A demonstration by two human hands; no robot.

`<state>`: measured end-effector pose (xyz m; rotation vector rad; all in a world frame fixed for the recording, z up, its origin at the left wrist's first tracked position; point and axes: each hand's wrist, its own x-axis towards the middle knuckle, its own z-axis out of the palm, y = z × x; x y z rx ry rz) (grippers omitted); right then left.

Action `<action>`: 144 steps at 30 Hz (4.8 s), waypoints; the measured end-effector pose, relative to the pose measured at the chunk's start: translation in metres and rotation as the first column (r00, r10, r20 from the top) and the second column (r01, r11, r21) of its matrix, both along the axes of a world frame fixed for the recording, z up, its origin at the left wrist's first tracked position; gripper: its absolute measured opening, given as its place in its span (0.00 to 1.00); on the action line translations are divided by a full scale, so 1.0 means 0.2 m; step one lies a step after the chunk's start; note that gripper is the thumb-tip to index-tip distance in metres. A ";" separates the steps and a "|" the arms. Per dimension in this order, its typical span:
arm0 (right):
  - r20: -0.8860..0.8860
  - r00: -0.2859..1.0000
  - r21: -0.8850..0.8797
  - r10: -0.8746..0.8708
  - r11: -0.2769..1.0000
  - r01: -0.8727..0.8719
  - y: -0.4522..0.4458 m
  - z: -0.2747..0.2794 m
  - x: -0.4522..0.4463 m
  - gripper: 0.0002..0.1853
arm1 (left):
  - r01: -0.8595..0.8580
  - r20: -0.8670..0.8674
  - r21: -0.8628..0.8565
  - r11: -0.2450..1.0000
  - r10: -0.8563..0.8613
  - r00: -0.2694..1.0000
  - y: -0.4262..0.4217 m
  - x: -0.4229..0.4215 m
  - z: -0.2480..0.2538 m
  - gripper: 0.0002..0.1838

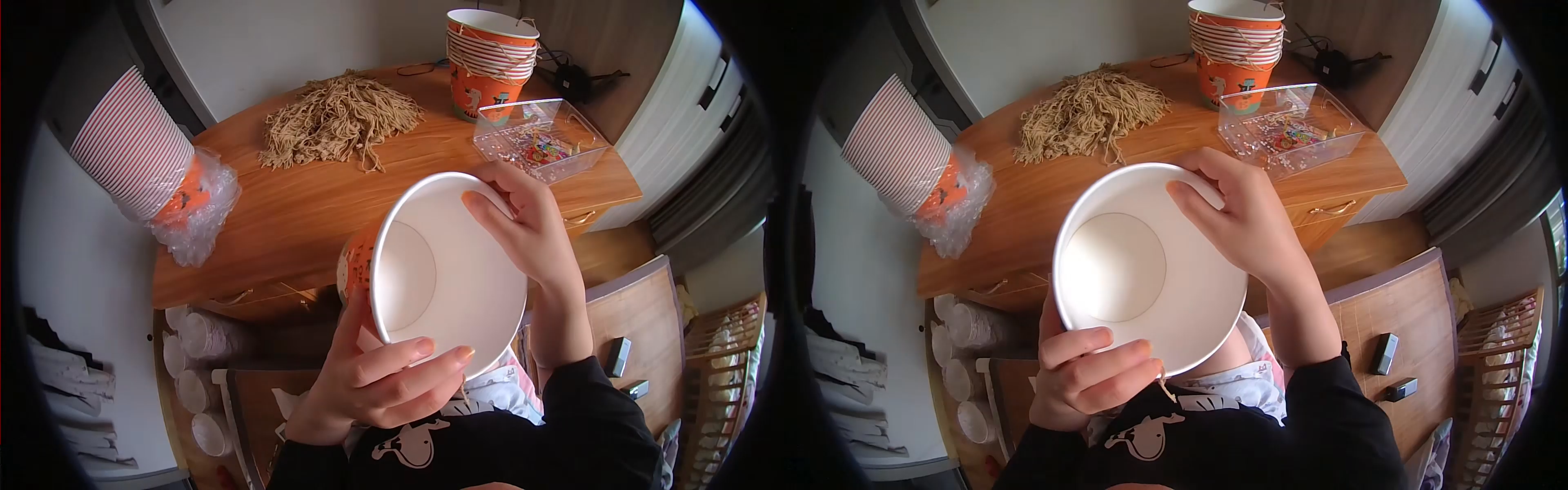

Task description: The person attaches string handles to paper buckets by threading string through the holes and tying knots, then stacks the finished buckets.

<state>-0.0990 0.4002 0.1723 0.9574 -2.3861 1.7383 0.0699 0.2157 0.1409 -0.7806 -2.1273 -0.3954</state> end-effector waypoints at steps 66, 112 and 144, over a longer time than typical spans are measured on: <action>0.367 0.842 -0.136 0.395 0.918 -0.371 0.01 -0.08 -0.09 0.11 | 0.141 0.180 0.269 0.953 -0.193 0.965 -0.11 0.00 0.03 0.11; 0.243 0.723 -0.487 0.647 0.726 -0.486 0.02 -0.21 -0.04 0.07 | 0.245 -0.059 0.321 0.915 -0.239 0.969 -0.19 0.12 -0.07 0.07; -0.094 0.777 -0.015 0.622 0.780 -0.626 -0.22 -0.43 0.28 0.31 | -0.454 -0.141 0.185 0.872 0.481 0.866 -0.17 -0.01 -0.09 0.08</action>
